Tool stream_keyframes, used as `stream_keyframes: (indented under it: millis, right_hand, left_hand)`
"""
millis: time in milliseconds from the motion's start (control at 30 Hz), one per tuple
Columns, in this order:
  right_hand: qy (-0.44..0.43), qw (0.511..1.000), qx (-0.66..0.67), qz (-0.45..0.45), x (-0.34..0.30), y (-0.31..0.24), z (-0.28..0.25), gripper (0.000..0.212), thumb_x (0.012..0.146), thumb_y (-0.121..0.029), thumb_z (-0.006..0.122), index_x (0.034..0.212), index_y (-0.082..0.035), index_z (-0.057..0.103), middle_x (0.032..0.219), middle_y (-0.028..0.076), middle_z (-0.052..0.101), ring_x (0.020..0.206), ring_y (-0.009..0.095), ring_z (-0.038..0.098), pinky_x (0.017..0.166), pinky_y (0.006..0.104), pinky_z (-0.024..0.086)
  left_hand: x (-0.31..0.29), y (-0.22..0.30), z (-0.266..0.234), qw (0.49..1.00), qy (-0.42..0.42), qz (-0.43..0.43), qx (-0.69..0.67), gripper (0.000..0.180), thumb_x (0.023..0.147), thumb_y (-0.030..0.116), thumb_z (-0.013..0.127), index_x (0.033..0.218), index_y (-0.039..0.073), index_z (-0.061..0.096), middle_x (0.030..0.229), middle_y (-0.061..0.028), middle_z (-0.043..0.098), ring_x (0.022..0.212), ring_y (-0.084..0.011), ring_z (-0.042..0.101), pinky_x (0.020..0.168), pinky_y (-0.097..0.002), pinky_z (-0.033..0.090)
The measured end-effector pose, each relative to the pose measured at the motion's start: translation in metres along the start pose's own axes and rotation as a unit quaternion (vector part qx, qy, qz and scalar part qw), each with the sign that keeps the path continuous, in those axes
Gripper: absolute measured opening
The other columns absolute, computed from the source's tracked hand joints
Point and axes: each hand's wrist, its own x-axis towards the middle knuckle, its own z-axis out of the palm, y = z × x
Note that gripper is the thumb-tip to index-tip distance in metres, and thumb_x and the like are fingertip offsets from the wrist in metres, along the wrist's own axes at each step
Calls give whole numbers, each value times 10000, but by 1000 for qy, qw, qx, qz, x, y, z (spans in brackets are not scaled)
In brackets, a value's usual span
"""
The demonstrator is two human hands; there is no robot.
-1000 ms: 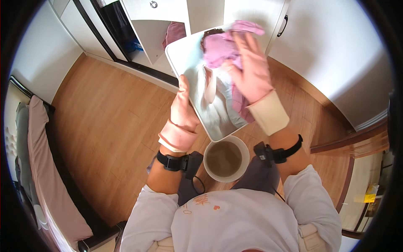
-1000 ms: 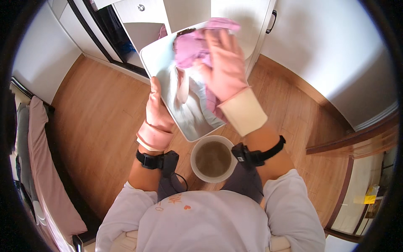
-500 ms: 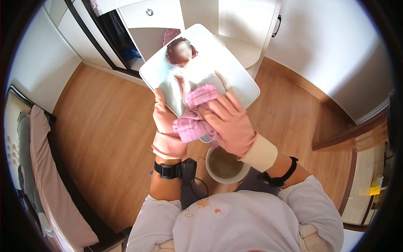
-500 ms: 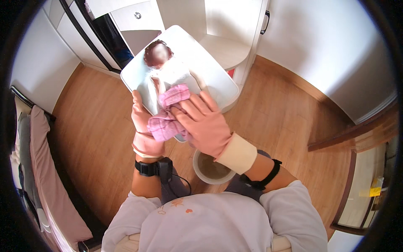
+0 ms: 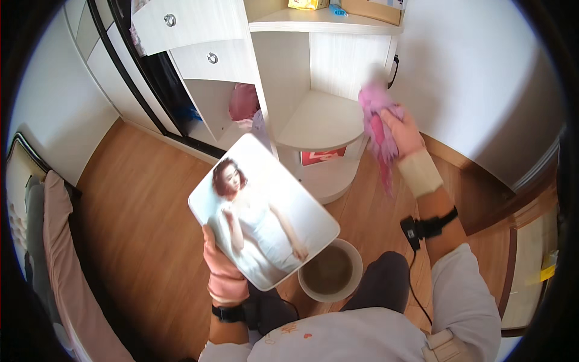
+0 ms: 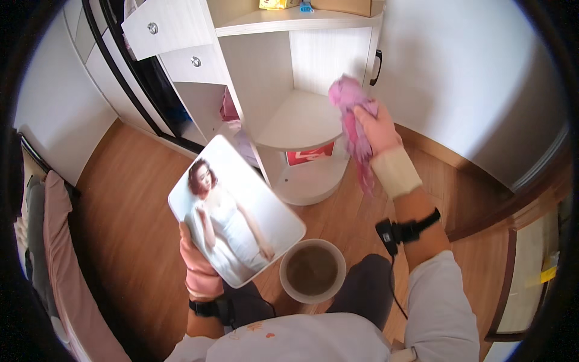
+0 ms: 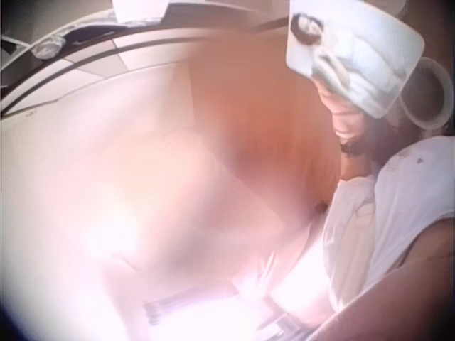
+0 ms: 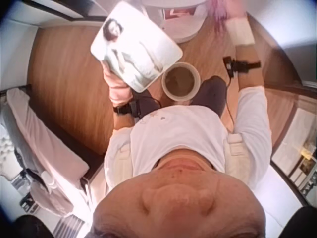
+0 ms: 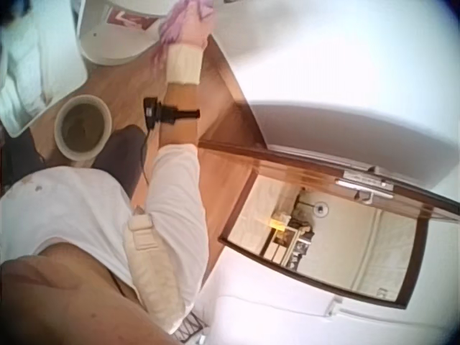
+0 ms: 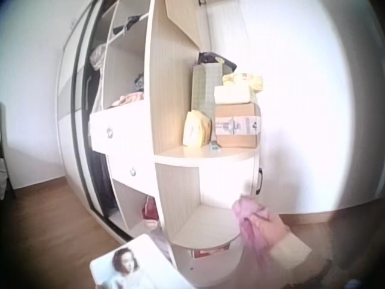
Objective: The person wrings a cloth in a bucket of water, wipes shelves and items on a display shelf with the cloth, and wipes down the sliding doors of a wardrobe.
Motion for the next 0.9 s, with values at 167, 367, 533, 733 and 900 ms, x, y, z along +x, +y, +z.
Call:
stream_keyframes:
  millis: [167,367,533,733,900]
  right_hand:
    - [-18,863,-435,-256,105,97,-15,673,862,-295,680,1413,-24,403,1413,196,454,1332,352,418,1085,434,377]
    - [-77,702,-685,-178,161,119,24,747,876,-414,589,1473,-34,350,1528,198,325,1425,393,263,1186,438,205]
    - [-34,660,-749,-48,160,95,97,681,930,-450,507,1512,-148,324,1565,95,310,1402,346,328,1176,472,220]
    - [-34,668,-738,-91,166,117,117,771,887,-511,552,1526,-169,291,1583,96,283,1403,368,331,1165,493,226]
    - [-95,695,-681,-212,87,112,152,596,818,-401,642,1312,-81,542,1400,214,481,1277,401,465,1054,453,386]
  left_hand:
    - [-17,4,0,998,52,5,34,701,994,556,395,1411,-6,416,1413,-167,477,1268,-328,486,1078,-488,398]
    - [-49,24,-44,502,125,253,818,252,1019,172,514,1063,-55,612,1049,-141,680,808,-211,664,710,-311,542]
    - [-59,26,-41,892,294,98,330,418,1041,359,467,1106,-26,616,1030,-104,663,919,-167,625,799,-302,523]
    - [-53,29,-40,980,163,57,94,606,983,519,508,1217,-38,562,1114,-94,642,1005,-189,601,939,-316,482]
    - [-61,30,-64,994,106,17,-8,694,946,569,534,1281,-39,513,1230,-92,590,1126,-203,544,1021,-360,439]
